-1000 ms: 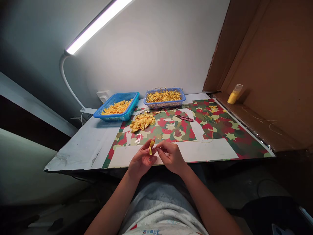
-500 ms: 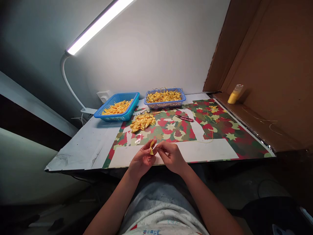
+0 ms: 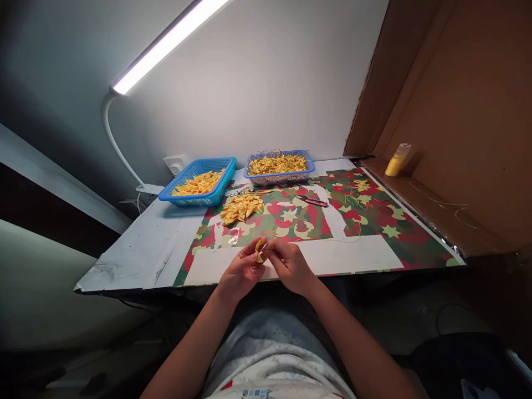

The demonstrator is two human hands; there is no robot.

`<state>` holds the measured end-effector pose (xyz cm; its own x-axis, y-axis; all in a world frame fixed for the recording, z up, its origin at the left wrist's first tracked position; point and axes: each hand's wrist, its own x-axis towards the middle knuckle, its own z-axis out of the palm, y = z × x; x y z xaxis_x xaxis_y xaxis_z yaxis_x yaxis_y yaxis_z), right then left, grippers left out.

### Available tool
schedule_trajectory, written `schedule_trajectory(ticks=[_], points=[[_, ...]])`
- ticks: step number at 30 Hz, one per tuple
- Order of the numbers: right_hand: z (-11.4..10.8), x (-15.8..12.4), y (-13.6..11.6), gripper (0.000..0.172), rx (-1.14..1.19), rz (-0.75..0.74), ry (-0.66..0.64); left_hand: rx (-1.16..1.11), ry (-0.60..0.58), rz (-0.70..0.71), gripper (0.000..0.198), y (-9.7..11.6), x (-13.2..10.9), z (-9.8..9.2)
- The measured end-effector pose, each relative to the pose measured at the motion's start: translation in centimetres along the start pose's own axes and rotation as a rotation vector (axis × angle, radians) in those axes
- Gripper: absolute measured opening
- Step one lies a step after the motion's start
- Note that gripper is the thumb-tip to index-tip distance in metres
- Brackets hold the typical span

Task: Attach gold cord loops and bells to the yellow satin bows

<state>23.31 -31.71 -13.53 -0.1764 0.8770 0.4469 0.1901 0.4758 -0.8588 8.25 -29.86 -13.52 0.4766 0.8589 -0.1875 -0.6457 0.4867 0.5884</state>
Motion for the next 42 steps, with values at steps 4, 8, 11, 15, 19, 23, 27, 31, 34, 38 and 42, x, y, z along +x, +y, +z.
schedule_trajectory(ticks=[4, 8, 11, 15, 19, 23, 27, 31, 34, 38, 42], points=[[0.03, -0.02, 0.06, 0.015, -0.006, -0.002, 0.001, -0.008, 0.003, 0.010, 0.032, -0.07, 0.11, -0.05], [0.03, 0.02, 0.01, 0.014, -0.019, 0.006, 0.021, -0.027, 0.028, 0.030, 0.034, -0.12, 0.16, -0.05], [0.01, -0.03, 0.02, 0.013, -0.007, 0.021, 0.013, -0.049, 0.029, 0.042, 0.035, -0.16, 0.09, -0.04], [0.02, -0.35, 0.25, 0.012, -0.005, 0.032, 0.009, -0.055, 0.032, 0.051, 0.036, -0.18, 0.01, -0.09], [0.07, -0.58, 0.37, 0.012, -0.002, 0.052, 0.004, -0.052, 0.046, 0.051, 0.035, -0.19, 0.05, -0.15], [0.04, -0.41, 0.27, 0.012, -0.006, 0.057, 0.006, -0.046, 0.057, 0.042, 0.036, -0.22, 0.05, -0.14], [-0.01, -0.32, 0.27, 0.012, -0.018, 0.056, 0.008, -0.039, 0.060, 0.041, 0.036, -0.21, 0.07, -0.12], [-0.03, -0.50, 0.38, 0.012, -0.015, 0.060, 0.003, -0.031, 0.062, 0.043, 0.036, -0.15, 0.12, 0.00], [-0.02, -0.57, 0.44, 0.012, -0.022, 0.056, 0.000, -0.021, 0.057, 0.045, 0.036, -0.12, 0.10, 0.14], [0.02, -0.49, 0.46, 0.011, -0.036, 0.041, 0.005, -0.004, 0.050, 0.040, 0.035, -0.13, 0.05, 0.23], [-0.01, -0.43, 0.43, 0.011, -0.017, 0.040, 0.000, 0.019, 0.041, 0.025, 0.035, -0.14, 0.02, 0.21]])
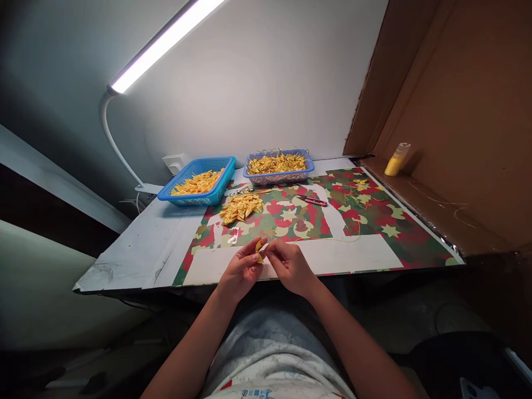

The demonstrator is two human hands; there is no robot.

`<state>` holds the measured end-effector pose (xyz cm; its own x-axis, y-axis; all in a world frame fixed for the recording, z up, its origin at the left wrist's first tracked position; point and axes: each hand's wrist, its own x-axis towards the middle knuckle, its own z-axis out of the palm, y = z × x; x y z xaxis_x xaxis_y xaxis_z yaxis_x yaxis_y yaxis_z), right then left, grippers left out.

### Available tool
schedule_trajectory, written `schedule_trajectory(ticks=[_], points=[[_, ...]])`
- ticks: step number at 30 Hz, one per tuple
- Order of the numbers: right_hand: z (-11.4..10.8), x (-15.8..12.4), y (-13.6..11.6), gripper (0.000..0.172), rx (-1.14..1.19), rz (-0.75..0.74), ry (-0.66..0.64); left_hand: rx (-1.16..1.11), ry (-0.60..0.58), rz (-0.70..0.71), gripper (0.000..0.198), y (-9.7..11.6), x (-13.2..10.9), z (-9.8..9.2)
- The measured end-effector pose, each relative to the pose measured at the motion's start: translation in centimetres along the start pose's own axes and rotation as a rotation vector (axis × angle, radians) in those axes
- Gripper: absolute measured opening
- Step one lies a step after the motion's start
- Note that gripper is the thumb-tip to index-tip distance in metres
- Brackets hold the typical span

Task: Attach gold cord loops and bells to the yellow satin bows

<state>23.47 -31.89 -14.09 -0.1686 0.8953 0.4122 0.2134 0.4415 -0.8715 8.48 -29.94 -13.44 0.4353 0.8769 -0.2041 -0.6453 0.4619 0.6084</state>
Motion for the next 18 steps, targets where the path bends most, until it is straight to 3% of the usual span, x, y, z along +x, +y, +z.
schedule_trajectory(ticks=[18], points=[[-0.04, 0.24, 0.13, 0.018, 0.133, 0.062, 0.014, 0.013, -0.024, -0.014, 0.035, -0.18, 0.31, 0.13]])
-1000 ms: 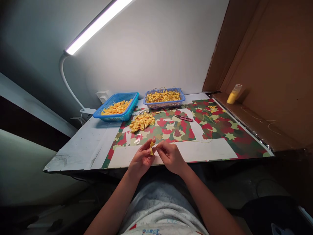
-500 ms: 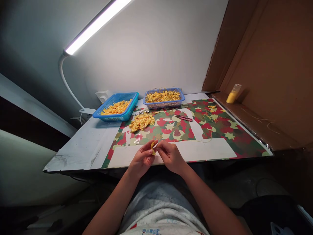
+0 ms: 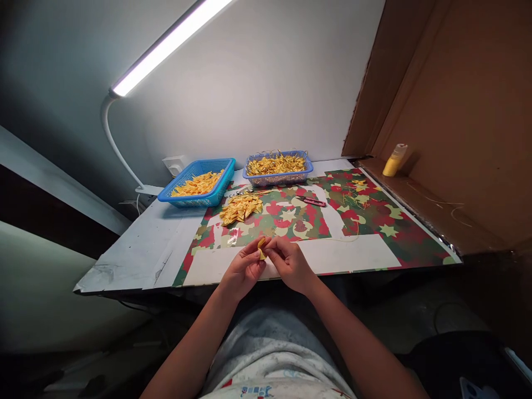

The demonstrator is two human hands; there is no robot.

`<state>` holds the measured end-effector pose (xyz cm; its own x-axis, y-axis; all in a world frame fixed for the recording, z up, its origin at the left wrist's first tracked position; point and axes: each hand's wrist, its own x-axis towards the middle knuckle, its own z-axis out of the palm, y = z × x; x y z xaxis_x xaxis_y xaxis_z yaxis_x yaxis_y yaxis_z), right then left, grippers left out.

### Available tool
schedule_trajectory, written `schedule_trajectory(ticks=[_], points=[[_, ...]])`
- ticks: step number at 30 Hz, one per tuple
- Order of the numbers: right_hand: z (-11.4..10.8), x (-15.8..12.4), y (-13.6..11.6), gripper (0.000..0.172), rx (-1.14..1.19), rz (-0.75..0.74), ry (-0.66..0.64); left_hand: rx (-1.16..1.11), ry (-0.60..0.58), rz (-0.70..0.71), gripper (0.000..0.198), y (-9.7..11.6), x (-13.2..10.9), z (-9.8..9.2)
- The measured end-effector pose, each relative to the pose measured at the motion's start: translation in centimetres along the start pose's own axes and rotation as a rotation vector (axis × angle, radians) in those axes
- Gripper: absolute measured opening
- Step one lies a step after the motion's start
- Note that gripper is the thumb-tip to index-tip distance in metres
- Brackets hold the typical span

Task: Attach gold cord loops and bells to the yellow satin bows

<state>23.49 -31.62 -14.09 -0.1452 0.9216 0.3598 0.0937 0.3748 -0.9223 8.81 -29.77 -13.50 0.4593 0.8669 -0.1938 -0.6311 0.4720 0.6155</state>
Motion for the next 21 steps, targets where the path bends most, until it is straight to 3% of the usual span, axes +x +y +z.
schedule_trajectory(ticks=[10, 21], points=[[0.00, -0.13, -0.13, 0.019, -0.015, 0.012, -0.004, -0.027, 0.130, 0.066, 0.027, -0.50, -0.29, -0.15], [-0.09, -0.16, -0.31, 0.016, -0.014, -0.027, -0.031, -0.058, 0.089, 0.009, 0.029, 0.13, -0.30, -0.34]])
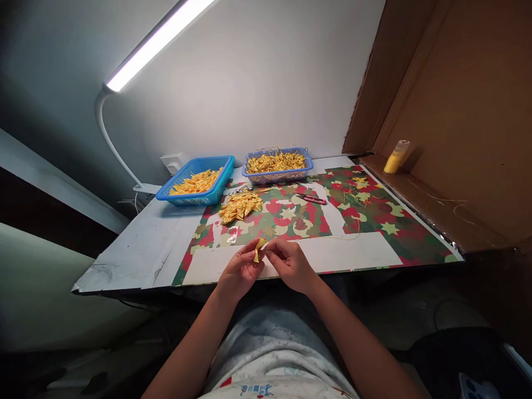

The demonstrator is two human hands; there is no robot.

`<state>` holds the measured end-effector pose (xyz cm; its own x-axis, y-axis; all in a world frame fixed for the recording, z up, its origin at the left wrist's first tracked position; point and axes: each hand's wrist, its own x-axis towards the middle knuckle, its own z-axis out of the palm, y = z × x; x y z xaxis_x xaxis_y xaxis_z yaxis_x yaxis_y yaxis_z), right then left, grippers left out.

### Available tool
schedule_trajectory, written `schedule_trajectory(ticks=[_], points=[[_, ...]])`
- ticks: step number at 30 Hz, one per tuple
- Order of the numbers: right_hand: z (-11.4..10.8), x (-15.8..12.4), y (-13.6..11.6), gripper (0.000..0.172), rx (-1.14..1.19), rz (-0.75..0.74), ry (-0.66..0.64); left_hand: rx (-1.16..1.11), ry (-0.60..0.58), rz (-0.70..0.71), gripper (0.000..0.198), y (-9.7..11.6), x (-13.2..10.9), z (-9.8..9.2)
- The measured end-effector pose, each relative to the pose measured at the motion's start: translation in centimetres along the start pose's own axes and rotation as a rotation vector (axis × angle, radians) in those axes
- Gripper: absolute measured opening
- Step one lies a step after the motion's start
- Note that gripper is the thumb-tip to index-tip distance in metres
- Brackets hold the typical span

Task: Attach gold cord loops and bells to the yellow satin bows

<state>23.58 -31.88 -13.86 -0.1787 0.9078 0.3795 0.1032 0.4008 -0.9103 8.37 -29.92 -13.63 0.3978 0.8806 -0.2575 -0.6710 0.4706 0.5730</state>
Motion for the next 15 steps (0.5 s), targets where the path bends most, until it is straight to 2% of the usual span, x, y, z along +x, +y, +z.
schedule_trajectory(ticks=[6, 15], points=[[0.00, -0.10, -0.04, 0.018, 0.013, 0.003, 0.006, -0.004, -0.045, -0.036, 0.029, 0.28, -0.03, -0.02], [0.03, -0.15, 0.08, 0.021, 0.013, 0.006, 0.009, 0.011, -0.049, -0.032, 0.027, 0.26, -0.10, -0.30]])
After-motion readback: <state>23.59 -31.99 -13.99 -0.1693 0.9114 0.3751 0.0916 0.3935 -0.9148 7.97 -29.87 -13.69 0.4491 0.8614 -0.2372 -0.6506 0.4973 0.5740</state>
